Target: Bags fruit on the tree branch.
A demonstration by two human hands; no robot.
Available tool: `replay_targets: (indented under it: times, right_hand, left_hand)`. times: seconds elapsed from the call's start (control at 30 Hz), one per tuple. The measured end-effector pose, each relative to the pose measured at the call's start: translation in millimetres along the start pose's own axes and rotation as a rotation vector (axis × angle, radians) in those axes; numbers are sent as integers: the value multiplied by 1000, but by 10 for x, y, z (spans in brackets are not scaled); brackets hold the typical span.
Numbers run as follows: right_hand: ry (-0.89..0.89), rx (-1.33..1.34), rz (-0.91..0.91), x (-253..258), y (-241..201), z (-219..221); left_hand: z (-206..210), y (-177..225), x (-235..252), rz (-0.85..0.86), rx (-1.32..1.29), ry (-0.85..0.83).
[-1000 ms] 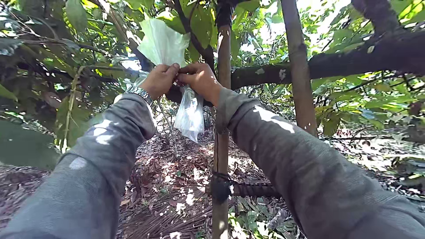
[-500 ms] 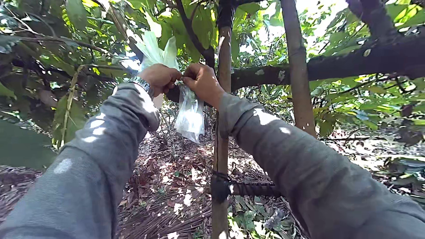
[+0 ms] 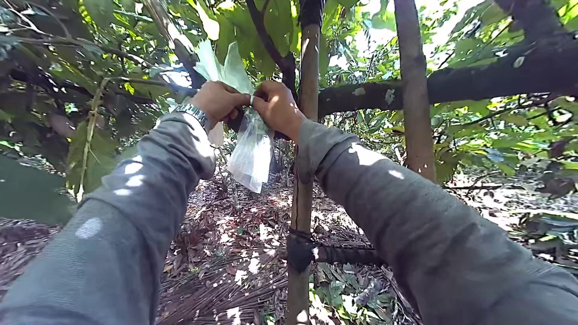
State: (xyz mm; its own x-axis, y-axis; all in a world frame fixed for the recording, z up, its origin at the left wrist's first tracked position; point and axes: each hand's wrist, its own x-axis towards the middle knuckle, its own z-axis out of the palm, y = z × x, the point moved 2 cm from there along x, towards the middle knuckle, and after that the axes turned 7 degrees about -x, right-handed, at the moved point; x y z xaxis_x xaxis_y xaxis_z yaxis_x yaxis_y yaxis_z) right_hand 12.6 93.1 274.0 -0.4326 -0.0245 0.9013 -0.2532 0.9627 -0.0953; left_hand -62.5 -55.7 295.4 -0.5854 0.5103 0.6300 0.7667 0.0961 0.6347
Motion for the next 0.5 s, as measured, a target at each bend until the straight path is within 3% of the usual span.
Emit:
replay_targets:
  times: [0.27,0.5]
  right_hand:
    - [-39,121,-3,33,47,-50]
    - [-119,-13,-37,60,-71,-121]
  left_hand:
    - [52,-27,-28,63,21,14]
    - [88,53,-16,-63,-24,97]
